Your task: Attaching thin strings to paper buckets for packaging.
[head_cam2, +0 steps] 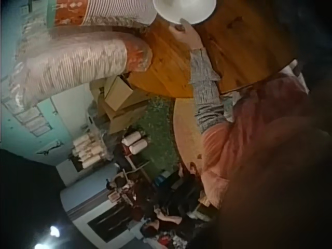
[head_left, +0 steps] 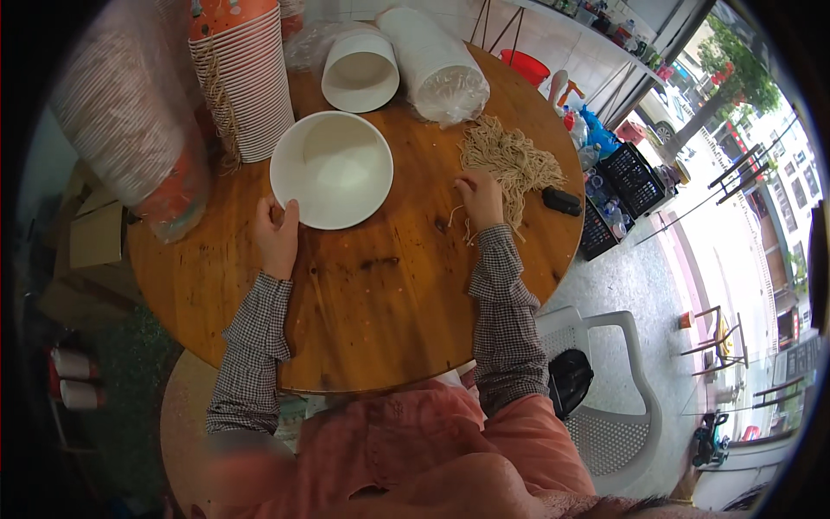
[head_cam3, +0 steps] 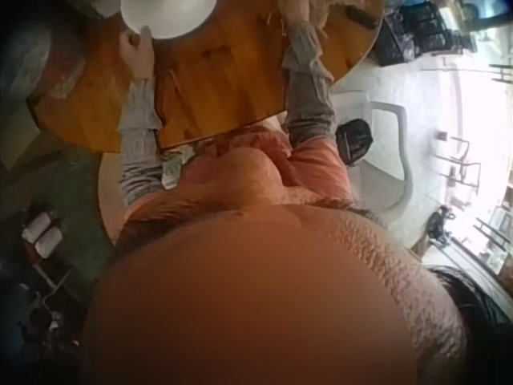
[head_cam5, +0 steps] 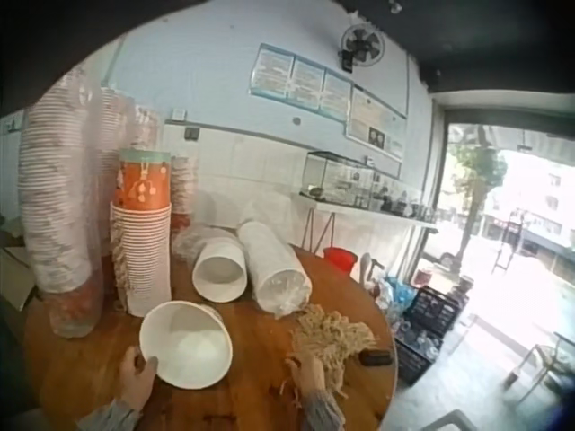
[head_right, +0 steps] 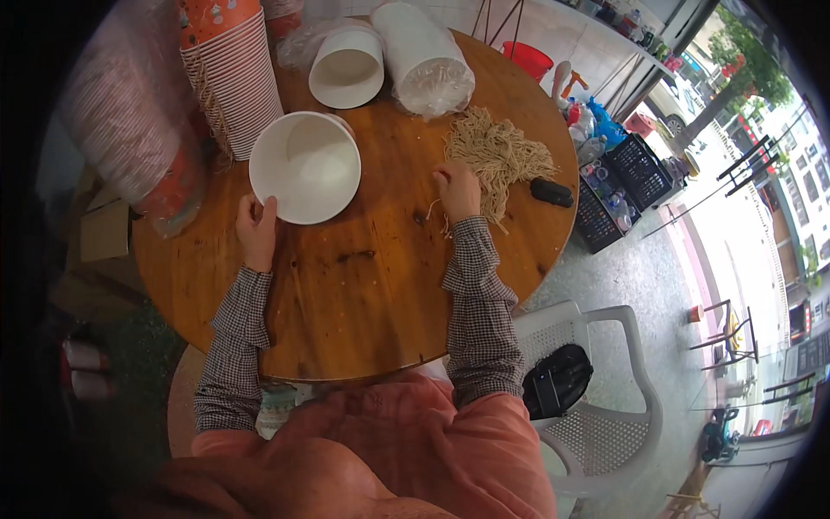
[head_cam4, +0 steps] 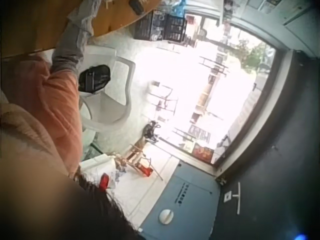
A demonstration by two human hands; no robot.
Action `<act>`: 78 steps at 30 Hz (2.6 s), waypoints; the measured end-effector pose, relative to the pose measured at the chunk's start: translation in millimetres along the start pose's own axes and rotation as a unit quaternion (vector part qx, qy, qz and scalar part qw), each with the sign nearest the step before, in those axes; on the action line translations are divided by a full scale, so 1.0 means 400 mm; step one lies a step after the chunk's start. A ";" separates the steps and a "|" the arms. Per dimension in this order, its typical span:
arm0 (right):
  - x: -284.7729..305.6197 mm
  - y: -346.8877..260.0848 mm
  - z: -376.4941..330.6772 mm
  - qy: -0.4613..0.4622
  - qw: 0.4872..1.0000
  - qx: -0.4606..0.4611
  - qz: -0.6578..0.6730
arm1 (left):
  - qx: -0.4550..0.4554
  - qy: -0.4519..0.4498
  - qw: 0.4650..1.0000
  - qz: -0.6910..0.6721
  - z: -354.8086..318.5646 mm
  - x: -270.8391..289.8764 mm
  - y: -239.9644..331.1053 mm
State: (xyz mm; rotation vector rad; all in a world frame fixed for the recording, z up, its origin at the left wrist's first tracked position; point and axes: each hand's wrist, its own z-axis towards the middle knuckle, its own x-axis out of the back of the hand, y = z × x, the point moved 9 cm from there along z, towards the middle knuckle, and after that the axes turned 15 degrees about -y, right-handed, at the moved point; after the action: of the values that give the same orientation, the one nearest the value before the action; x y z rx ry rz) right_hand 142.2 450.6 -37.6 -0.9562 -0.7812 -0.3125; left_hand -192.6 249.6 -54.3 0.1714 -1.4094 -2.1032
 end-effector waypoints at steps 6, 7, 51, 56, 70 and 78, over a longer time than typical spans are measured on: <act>-0.061 -0.027 -0.038 -0.214 0.977 -0.008 0.007 | 0.010 -0.006 0.995 0.103 -0.032 0.009 0.042; -0.068 -0.026 -0.049 -0.238 0.970 -0.016 0.040 | 0.044 -0.026 0.994 0.100 -0.029 0.000 0.031; -0.309 -0.432 -0.160 -0.297 0.913 0.115 0.254 | 0.099 -0.315 0.941 -0.073 -0.097 -0.136 0.051; -0.306 -0.421 -0.155 -0.284 0.924 0.085 0.240 | 0.049 -0.305 0.946 -0.100 -0.097 -0.148 0.056; -0.268 -0.413 -0.149 -0.186 0.954 0.129 0.199 | 0.025 -0.285 0.957 -0.048 -0.095 -0.147 0.072; -0.259 -0.411 -0.144 -0.186 0.955 0.122 0.196 | -0.003 -0.255 0.962 -0.100 -0.083 -0.142 0.067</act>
State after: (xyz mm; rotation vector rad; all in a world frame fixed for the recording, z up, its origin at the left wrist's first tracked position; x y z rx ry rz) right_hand 4.7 301.9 -30.4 -0.9220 -0.9251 0.3147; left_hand -121.7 246.8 -57.1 -0.2625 -1.7335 -2.4319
